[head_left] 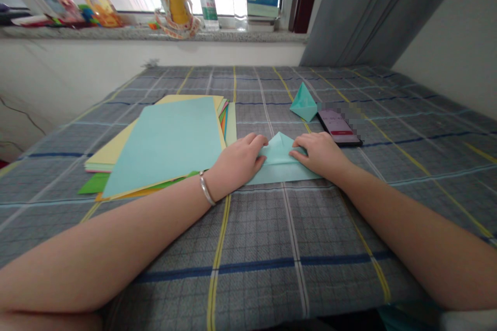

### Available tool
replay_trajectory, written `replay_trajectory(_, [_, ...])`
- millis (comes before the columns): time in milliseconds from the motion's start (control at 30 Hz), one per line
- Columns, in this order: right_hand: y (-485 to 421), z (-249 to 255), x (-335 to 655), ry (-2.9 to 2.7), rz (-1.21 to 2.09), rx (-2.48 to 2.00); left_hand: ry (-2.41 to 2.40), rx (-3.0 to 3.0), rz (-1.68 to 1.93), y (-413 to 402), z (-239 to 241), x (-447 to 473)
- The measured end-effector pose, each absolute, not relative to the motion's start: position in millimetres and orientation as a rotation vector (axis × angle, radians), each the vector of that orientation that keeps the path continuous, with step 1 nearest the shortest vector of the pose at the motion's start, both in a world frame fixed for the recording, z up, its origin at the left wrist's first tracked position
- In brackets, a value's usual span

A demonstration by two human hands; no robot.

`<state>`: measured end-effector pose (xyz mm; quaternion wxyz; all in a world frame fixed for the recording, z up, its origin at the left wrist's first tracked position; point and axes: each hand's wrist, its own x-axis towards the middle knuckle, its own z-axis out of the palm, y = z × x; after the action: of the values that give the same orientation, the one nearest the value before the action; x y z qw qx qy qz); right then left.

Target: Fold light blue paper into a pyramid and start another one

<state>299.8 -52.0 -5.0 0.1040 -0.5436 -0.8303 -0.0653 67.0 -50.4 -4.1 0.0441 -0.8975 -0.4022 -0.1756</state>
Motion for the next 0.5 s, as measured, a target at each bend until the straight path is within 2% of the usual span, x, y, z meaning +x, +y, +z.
replay_trajectory(200, [-51,-7,301,-2.469,-0.181,-1.588,-0.742,-2.76,-0.441,-54,-5,69])
replay_trajectory(400, [-47,-8,308,-2.437,-0.176,-1.622,-0.658,-3.091,-0.18,-48,-10,70])
replay_trajectory(500, [-46,-5,316,-2.388,-0.033,-1.674,-0.701,-3.107,-0.157,-47,-10,69])
